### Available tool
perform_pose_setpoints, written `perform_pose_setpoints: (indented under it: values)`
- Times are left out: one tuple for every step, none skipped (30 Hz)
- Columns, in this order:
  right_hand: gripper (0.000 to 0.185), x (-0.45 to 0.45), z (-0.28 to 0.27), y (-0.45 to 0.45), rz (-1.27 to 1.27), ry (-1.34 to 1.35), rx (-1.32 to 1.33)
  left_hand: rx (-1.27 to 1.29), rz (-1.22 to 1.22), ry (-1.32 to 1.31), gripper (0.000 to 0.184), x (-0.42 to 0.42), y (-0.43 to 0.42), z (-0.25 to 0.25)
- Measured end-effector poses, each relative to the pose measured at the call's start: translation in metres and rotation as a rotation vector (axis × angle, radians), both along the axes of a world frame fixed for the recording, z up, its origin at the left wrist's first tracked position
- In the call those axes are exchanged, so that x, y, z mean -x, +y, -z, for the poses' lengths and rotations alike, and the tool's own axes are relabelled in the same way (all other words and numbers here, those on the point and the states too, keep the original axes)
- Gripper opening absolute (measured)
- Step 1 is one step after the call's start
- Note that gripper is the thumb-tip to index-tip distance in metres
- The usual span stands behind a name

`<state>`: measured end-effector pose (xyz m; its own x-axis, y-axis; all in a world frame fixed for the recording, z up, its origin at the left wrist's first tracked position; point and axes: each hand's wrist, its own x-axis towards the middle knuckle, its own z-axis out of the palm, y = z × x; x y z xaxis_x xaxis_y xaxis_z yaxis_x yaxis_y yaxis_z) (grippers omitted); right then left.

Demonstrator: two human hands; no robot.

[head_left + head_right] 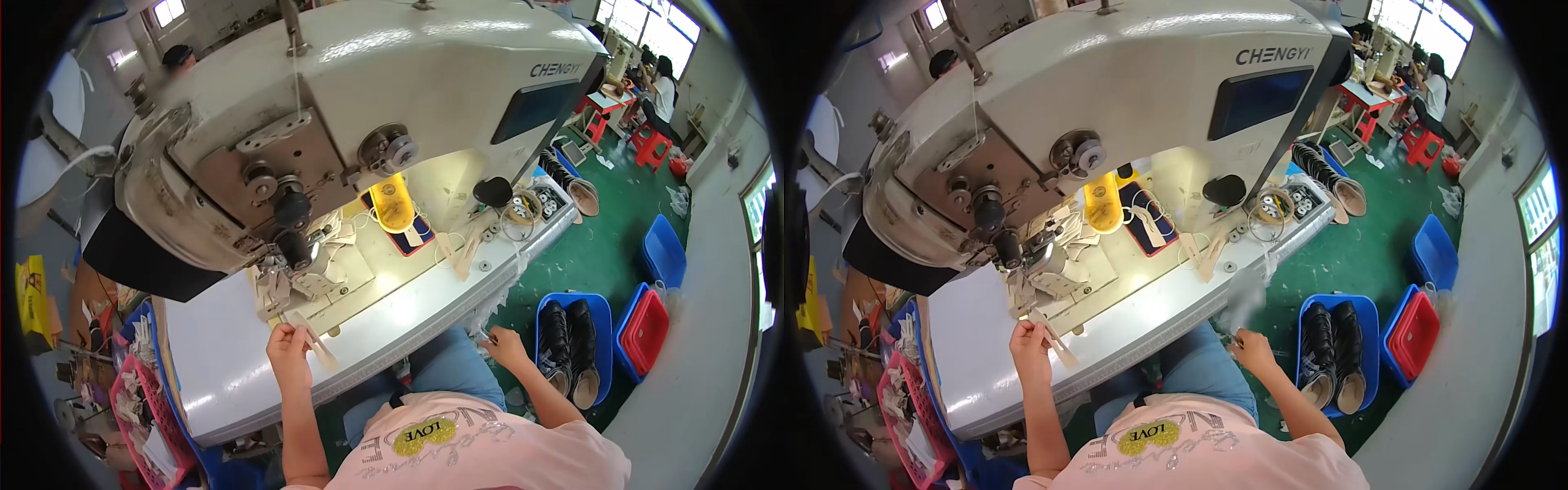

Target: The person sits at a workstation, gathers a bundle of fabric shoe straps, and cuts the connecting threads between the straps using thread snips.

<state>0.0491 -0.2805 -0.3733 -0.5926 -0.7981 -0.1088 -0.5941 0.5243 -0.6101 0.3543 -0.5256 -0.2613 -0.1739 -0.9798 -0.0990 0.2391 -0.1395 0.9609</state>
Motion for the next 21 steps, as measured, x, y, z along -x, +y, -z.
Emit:
perform_pose_setpoints:
  values:
    - [0.021,0.002,0.015,0.005,-0.001,0.036,0.013,0.001,0.008,0.005,0.006,0.001,0.000,-0.001]
    - [0.020,0.005,0.033,0.011,-0.010,0.069,0.023,-0.002,0.009,0.008,0.006,0.003,0.001,-0.003]
    - [0.019,0.005,0.039,0.014,-0.028,0.097,0.031,-0.009,0.000,0.006,0.005,0.004,0.004,-0.005]
    - [0.018,0.008,0.044,0.017,-0.055,0.099,-0.035,-0.005,0.021,0.011,0.005,0.003,0.004,-0.007]
    - [0.019,0.004,0.031,0.015,-0.025,0.093,-0.025,0.002,0.039,0.016,0.004,0.003,0.003,-0.011]
    - [0.020,0.003,0.022,0.012,-0.024,0.131,-0.020,0.011,0.035,0.015,0.005,0.004,0.003,-0.016]
    - [0.022,0.004,0.019,0.010,-0.018,0.169,-0.012,0.022,0.036,0.013,0.005,0.006,0.002,-0.023]
    - [0.023,0.010,0.033,0.013,-0.020,0.198,0.072,0.014,0.058,0.027,0.006,0.006,0.000,-0.030]
    - [0.023,0.009,0.029,0.008,-0.015,0.193,0.109,0.009,0.086,0.045,0.006,0.007,-0.003,-0.037]
    - [0.023,0.006,0.018,0.002,-0.004,0.189,0.147,0.007,0.120,0.065,0.007,0.008,-0.006,-0.043]
    - [0.023,0.004,0.006,-0.005,0.010,0.186,0.187,0.007,0.133,0.083,0.007,0.010,-0.010,-0.045]
    - [0.024,0.000,-0.004,-0.013,-0.008,0.126,0.303,0.008,0.147,0.102,0.008,0.013,-0.014,-0.047]
    - [0.024,-0.006,-0.017,-0.022,-0.031,0.102,0.335,0.008,0.163,0.120,0.009,0.015,-0.018,-0.050]
    - [0.024,-0.012,-0.031,-0.030,-0.051,0.076,0.363,0.026,0.190,0.111,0.011,0.016,-0.021,-0.054]
    - [0.025,-0.017,-0.044,-0.040,-0.070,0.050,0.391,0.029,0.202,0.117,0.011,0.017,-0.026,-0.055]
    - [0.025,-0.020,-0.052,-0.053,-0.150,0.052,0.463,0.031,0.214,0.123,0.011,0.017,-0.032,-0.055]
    - [0.025,-0.022,-0.060,-0.067,-0.227,0.052,0.535,0.033,0.229,0.129,0.012,0.017,-0.037,-0.055]
    - [0.025,-0.027,-0.070,-0.082,-0.303,0.051,0.607,0.014,0.222,0.160,0.013,0.020,-0.040,-0.055]
    - [0.021,-0.036,-0.085,-0.100,-0.309,-0.036,0.627,0.008,0.228,0.154,0.013,0.022,-0.043,-0.056]
    - [0.018,-0.048,-0.101,-0.119,-0.314,-0.123,0.647,0.003,0.235,0.149,0.014,0.025,-0.045,-0.058]
    - [0.014,-0.061,-0.112,-0.137,-0.294,-0.198,0.656,0.001,0.243,0.144,0.014,0.026,-0.045,-0.060]
